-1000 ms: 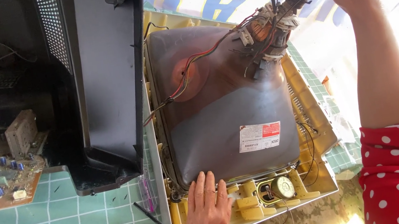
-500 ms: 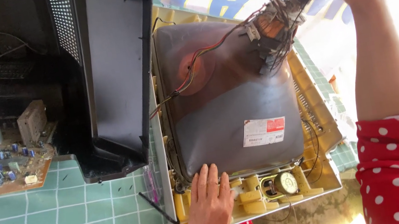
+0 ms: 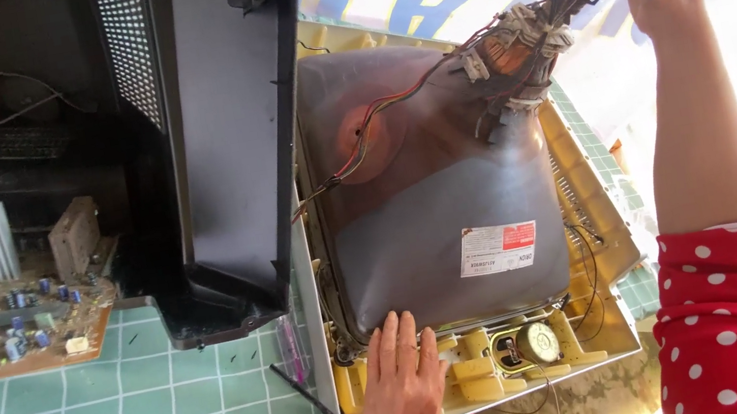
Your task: The person works on the internal components of a disassembled CRT television, focusing on the neck of the picture tube. They handle a small circuit board and various wires connected to the tube's base, repeatedly attaching and detaching the board while manipulating the wiring.
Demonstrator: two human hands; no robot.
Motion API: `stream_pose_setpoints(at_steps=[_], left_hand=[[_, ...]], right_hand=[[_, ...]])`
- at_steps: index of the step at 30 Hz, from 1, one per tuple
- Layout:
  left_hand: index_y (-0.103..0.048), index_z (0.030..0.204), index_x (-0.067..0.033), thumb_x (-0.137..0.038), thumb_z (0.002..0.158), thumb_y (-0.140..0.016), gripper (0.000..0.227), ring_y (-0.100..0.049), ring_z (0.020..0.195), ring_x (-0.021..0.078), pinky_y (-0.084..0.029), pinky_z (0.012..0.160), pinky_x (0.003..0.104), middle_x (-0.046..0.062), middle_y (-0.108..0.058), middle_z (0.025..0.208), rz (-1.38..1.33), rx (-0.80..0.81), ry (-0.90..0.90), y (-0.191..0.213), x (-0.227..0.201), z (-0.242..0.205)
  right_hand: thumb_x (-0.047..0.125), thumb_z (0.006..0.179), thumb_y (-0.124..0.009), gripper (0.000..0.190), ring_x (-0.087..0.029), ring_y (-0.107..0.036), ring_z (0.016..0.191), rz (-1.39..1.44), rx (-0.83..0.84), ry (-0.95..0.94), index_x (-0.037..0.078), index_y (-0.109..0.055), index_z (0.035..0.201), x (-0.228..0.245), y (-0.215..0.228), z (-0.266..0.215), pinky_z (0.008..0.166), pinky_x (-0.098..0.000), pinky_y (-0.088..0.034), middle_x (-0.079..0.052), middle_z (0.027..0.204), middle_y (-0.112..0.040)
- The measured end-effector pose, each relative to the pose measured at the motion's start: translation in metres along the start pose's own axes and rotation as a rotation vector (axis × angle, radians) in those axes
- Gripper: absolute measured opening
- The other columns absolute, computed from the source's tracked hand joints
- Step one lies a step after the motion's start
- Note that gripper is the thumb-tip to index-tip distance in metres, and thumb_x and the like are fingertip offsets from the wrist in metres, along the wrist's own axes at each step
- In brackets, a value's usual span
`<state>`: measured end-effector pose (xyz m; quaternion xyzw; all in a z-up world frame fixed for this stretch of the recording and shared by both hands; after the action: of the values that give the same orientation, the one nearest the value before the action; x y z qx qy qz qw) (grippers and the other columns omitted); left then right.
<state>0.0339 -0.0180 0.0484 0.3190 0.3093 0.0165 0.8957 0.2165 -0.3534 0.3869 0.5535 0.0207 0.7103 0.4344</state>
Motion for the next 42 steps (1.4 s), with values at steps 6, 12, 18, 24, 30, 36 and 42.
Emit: stream_pose_setpoints(at_steps=[6,12,18,24,30,36,42], left_hand=[[-0.065,0.124,0.0067,-0.025,0.088,-0.075,0.048,-0.045,0.135,0.0496,-0.037,0.111,0.058,0.035,-0.052,0.138,0.001,-0.004,0.011,-0.017,0.002,-0.007],[-0.065,0.122,0.0053,-0.025,0.087,-0.075,0.047,-0.045,0.136,0.0496,-0.037,0.111,0.058,0.035,-0.052,0.138,0.002,-0.013,0.015,-0.019,0.002,-0.009],[-0.062,0.124,0.0036,-0.028,0.086,-0.075,0.051,-0.045,0.136,0.0479,-0.040,0.110,0.059,0.034,-0.052,0.138,0.023,-0.018,0.041,-0.019,0.001,-0.008],[-0.064,0.123,0.0006,-0.031,0.084,-0.077,0.051,-0.048,0.134,0.0464,-0.042,0.108,0.058,0.032,-0.055,0.136,0.070,-0.041,0.033,-0.031,0.002,-0.013],[-0.066,0.121,-0.0004,-0.029,0.080,-0.078,0.052,-0.049,0.135,0.0462,-0.042,0.109,0.060,0.032,-0.057,0.135,0.041,-0.050,0.030,-0.038,0.003,-0.018],[-0.067,0.123,-0.0026,-0.031,0.078,-0.079,0.055,-0.050,0.134,0.0461,-0.043,0.108,0.060,0.031,-0.057,0.135,0.072,-0.059,0.019,-0.047,0.004,-0.023],[-0.066,0.124,-0.0046,-0.031,0.076,-0.081,0.057,-0.046,0.139,0.0441,-0.040,0.110,0.061,0.030,-0.056,0.139,-0.003,-0.029,0.061,-0.062,0.007,-0.034]], right_hand=[[0.079,0.079,-0.057,0.075,-0.008,-0.065,0.071,-0.019,0.003,-0.001,0.015,-0.066,0.117,0.007,-0.007,-0.005,0.051,-0.0182,-0.047,0.002,0.104,-0.066],[0.059,0.092,-0.056,0.052,-0.004,-0.059,0.062,0.047,-0.022,0.030,0.012,-0.068,0.111,0.007,-0.008,-0.006,0.047,-0.0164,-0.046,0.002,0.098,-0.068],[0.085,0.079,-0.050,0.080,-0.004,-0.059,0.060,-0.119,-0.082,0.048,0.014,-0.072,0.109,0.013,-0.011,-0.012,0.052,-0.0193,-0.050,0.002,0.089,-0.068],[0.066,0.088,-0.059,0.056,-0.005,-0.057,0.056,-0.020,-0.086,0.001,0.013,-0.069,0.102,0.014,-0.011,-0.010,0.047,-0.0191,-0.047,0.003,0.085,-0.067],[0.071,0.087,-0.058,0.069,-0.009,-0.064,0.061,-0.114,-0.078,0.100,0.007,-0.072,0.112,0.008,-0.005,-0.005,0.049,-0.0189,-0.049,-0.003,0.097,-0.069],[0.088,0.073,-0.053,0.089,-0.007,-0.068,0.072,-0.166,-0.193,0.048,0.009,-0.066,0.112,0.007,-0.006,-0.011,0.054,-0.0192,-0.057,-0.002,0.098,-0.066],[0.060,0.102,-0.052,0.069,-0.027,-0.063,0.106,-0.082,-0.010,0.228,-0.002,-0.041,0.128,-0.019,0.015,0.009,0.075,-0.0322,-0.061,-0.019,0.122,-0.047]])
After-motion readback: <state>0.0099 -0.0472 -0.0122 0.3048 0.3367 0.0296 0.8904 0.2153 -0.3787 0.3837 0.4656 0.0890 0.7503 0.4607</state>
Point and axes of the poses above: each hand's wrist, its own z-axis towards the middle knuckle, its own y-axis out of the back of the hand, x = y × z, the point moved 5 cm from there along z, towards the middle knuckle
